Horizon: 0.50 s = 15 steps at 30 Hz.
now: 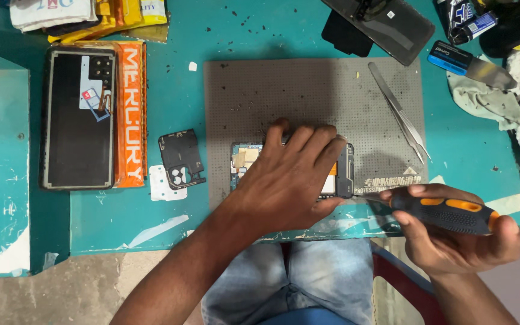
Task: The person uses a screwdriver to remove screws from the back of a smartphone, then uses tweezers to detach internal components. The back cover is removed and set aside, exposing the battery and circuitry.
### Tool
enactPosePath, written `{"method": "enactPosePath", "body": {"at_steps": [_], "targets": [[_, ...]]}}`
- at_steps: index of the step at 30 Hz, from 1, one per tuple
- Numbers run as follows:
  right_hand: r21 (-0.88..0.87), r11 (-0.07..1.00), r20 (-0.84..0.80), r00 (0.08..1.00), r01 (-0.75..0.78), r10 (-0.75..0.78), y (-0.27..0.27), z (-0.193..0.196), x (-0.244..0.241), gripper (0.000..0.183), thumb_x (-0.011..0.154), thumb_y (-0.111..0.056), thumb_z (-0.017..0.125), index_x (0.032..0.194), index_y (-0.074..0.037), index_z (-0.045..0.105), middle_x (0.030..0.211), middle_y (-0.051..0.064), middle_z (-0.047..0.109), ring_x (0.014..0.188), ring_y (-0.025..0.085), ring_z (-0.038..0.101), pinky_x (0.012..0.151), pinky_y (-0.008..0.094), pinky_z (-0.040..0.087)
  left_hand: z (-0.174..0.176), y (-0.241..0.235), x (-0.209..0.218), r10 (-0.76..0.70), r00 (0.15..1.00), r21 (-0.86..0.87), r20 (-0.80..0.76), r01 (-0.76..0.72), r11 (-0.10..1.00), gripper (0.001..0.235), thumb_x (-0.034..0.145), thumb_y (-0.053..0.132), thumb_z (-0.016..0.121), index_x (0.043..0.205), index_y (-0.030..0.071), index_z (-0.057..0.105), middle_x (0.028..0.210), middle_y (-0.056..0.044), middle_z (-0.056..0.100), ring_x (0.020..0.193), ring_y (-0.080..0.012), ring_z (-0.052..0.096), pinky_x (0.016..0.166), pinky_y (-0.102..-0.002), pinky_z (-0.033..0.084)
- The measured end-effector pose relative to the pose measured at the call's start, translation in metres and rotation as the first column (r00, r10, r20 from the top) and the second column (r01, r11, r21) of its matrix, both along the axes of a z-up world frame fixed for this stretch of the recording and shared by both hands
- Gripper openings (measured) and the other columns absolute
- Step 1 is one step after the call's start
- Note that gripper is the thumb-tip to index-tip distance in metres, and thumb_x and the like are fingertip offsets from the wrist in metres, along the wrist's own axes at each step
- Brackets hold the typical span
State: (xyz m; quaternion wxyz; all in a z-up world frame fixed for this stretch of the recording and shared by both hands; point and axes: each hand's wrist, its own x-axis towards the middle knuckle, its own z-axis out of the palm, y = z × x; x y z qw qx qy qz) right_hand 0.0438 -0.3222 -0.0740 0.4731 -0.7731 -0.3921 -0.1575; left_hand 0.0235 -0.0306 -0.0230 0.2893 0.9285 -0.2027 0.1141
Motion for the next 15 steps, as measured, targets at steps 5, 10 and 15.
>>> {"method": "enactPosePath", "body": {"at_steps": [5,10,15], "targets": [[0.010,1.000,-0.009,1.000,-0.017,0.017,0.0005,0.0004,0.0016,0.109,0.090,0.003,0.074,0.160,-0.047,0.009,0.121,0.021,0.065,0.102,0.029,0.076,0.092,0.053,0.066,0.0000,-0.0003,0.0004,-0.002,1.000,-0.004,0.000,0.002,1.000,0.089,0.072,0.050,0.086,0.133,-0.007,0.057,0.130,-0.017,0.056,0.120,-0.0297,0.053,0.106,-0.058,0.035],[0.010,1.000,0.009,1.000,-0.013,0.013,0.0022,0.0006,0.0007,0.109,0.088,0.004,0.074,0.160,-0.046,0.008,0.117,0.022,0.066,0.099,0.030,0.076,0.090,0.053,0.066,-0.0005,0.0001,0.0000,-0.002,1.000,0.014,0.005,0.002,1.000,0.089,0.071,0.050,0.086,0.133,-0.007,0.057,0.130,-0.017,0.057,0.120,-0.0298,0.054,0.105,-0.057,0.036],[0.017,1.000,0.011,1.000,-0.017,0.017,0.0041,0.0006,0.0018,0.110,0.087,0.004,0.074,0.160,-0.046,0.009,0.117,0.023,0.065,0.099,0.030,0.076,0.090,0.053,0.066,-0.0019,-0.0004,0.0005,0.002,1.000,0.017,0.017,-0.002,1.000,0.089,0.071,0.052,0.086,0.133,-0.007,0.058,0.129,-0.017,0.057,0.119,-0.0292,0.054,0.105,-0.057,0.037]]}}
